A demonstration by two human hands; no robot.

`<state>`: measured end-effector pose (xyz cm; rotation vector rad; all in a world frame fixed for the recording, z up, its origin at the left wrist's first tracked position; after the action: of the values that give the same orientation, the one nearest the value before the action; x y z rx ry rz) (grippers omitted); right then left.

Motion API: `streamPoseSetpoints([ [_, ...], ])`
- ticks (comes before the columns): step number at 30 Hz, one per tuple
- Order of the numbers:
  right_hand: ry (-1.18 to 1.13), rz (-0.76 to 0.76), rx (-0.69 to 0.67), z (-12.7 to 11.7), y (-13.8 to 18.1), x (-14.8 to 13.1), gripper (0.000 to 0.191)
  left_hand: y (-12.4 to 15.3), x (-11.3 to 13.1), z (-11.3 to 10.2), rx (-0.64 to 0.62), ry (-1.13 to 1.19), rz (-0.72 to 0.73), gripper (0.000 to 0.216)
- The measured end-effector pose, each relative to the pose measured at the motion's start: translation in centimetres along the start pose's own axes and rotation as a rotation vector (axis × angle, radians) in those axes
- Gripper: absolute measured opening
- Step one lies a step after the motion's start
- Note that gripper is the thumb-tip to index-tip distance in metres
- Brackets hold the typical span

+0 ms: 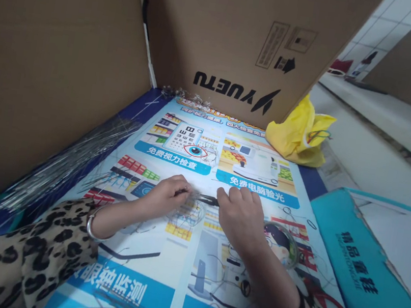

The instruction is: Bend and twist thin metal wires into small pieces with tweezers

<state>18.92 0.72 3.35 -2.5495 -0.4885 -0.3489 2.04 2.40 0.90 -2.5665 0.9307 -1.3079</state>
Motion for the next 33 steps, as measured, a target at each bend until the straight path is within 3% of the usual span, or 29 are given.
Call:
streamPoseSetpoints([
  [18,0.063,-0.102,0.136,-0.8,-0.3,-1.1,0.021,-0.4,0.0,0.0,-0.038,-0.022,0.027,0.018],
  [33,0.089,-0.045,0.021,-2.5,-1.2,-2.0,0.025,-1.0,-0.3,-0.4,-0.067,0.035,-0.057,0.019],
])
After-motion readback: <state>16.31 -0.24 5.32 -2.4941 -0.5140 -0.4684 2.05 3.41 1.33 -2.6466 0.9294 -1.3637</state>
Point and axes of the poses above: each hand's wrist, its own y-axis away from the middle knuckle, its own z-axis out of the palm, x = y × z, the point moved 4 cm from there along -y, towards the middle knuckle, and after that the axes turned 10 degrees about z, right-handed, at the moved point
